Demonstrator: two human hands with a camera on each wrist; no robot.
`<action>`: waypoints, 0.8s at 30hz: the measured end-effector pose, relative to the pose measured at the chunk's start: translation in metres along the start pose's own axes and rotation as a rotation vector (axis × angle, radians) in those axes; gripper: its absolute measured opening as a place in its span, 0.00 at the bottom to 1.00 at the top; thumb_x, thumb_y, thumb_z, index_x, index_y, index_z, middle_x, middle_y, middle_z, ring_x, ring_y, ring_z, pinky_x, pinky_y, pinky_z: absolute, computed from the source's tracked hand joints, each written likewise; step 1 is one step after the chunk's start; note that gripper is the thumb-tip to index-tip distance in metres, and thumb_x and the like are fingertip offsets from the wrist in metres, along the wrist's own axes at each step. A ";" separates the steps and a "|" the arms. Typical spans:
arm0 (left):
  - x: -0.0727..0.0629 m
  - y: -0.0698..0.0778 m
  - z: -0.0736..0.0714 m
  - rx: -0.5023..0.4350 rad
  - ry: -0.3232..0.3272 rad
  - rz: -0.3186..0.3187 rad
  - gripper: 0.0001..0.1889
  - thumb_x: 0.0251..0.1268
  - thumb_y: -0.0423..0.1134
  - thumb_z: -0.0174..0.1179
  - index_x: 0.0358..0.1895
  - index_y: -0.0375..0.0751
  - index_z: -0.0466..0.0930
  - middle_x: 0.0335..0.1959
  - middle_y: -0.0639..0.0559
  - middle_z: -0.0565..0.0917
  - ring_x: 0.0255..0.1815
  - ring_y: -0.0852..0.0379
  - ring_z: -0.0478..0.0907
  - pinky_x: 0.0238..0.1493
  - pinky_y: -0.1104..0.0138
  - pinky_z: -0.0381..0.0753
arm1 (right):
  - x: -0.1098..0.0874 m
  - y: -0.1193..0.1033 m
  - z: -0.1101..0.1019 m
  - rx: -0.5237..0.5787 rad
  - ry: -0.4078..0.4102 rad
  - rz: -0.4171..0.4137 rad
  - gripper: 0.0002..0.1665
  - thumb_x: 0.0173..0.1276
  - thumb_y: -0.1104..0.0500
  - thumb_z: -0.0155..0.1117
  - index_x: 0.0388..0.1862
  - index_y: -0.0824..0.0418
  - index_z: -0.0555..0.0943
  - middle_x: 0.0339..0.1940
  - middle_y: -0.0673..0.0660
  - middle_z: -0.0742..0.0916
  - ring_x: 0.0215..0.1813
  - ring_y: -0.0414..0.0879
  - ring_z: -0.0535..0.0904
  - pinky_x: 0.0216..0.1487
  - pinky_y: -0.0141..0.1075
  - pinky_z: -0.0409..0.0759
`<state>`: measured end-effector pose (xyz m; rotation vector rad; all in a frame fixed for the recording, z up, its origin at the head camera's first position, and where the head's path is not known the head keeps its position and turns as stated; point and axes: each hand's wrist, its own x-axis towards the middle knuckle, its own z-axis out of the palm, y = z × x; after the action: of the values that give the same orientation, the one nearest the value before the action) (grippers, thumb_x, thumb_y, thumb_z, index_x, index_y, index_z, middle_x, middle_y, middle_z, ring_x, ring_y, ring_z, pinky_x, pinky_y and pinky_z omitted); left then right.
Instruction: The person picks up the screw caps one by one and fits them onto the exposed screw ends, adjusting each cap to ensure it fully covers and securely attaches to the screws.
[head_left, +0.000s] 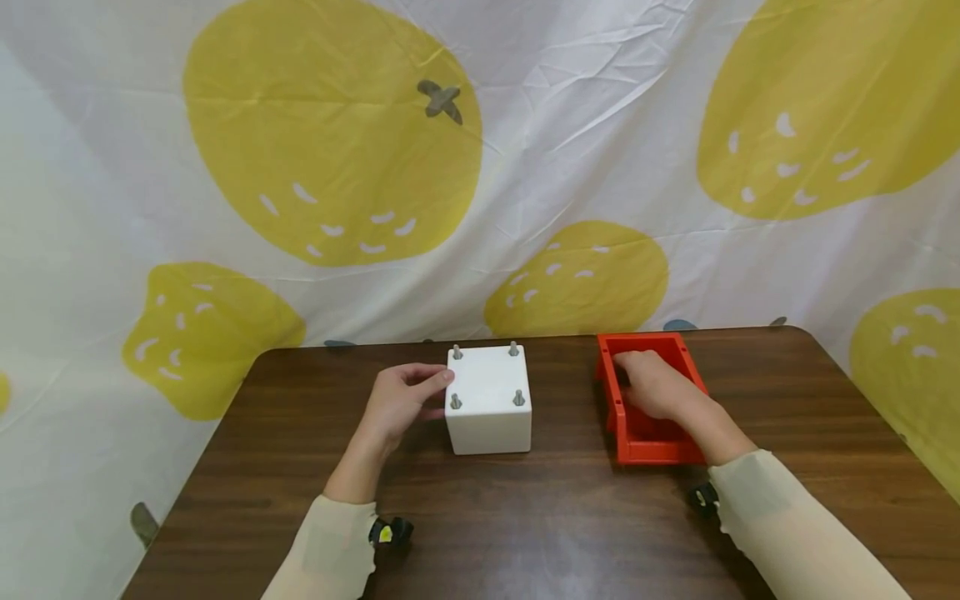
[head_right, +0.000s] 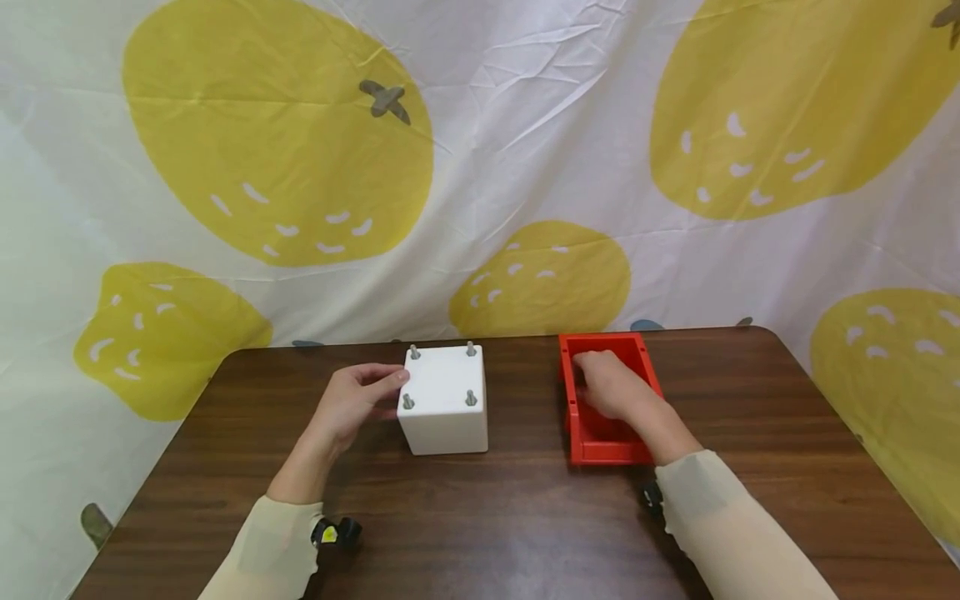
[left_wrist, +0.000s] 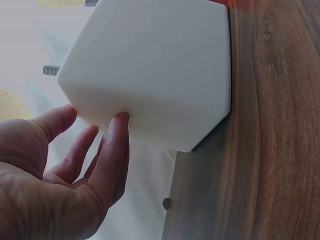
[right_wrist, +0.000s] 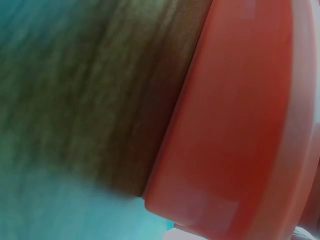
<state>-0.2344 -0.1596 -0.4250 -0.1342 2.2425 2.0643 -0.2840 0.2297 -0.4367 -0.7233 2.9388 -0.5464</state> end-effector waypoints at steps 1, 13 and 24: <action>0.000 0.000 0.000 -0.003 -0.001 -0.002 0.17 0.71 0.39 0.73 0.55 0.32 0.88 0.54 0.38 0.85 0.46 0.46 0.87 0.41 0.58 0.93 | 0.000 0.000 0.000 -0.004 0.001 0.000 0.11 0.65 0.73 0.67 0.36 0.58 0.80 0.28 0.50 0.81 0.36 0.50 0.76 0.44 0.45 0.82; 0.000 0.001 0.001 0.001 0.002 -0.006 0.16 0.71 0.39 0.73 0.55 0.32 0.88 0.55 0.39 0.85 0.47 0.44 0.86 0.42 0.57 0.93 | 0.000 -0.001 -0.001 -0.018 -0.003 -0.006 0.10 0.65 0.74 0.66 0.34 0.59 0.81 0.27 0.50 0.81 0.34 0.49 0.76 0.43 0.44 0.83; -0.002 0.002 0.000 -0.010 -0.009 0.003 0.16 0.72 0.39 0.72 0.56 0.31 0.87 0.55 0.38 0.85 0.45 0.49 0.87 0.42 0.57 0.93 | 0.000 0.001 0.000 0.015 -0.008 -0.020 0.12 0.64 0.76 0.61 0.37 0.61 0.84 0.28 0.50 0.82 0.35 0.49 0.76 0.43 0.43 0.81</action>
<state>-0.2328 -0.1591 -0.4228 -0.1229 2.2288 2.0738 -0.2847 0.2305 -0.4367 -0.7521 2.9198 -0.5647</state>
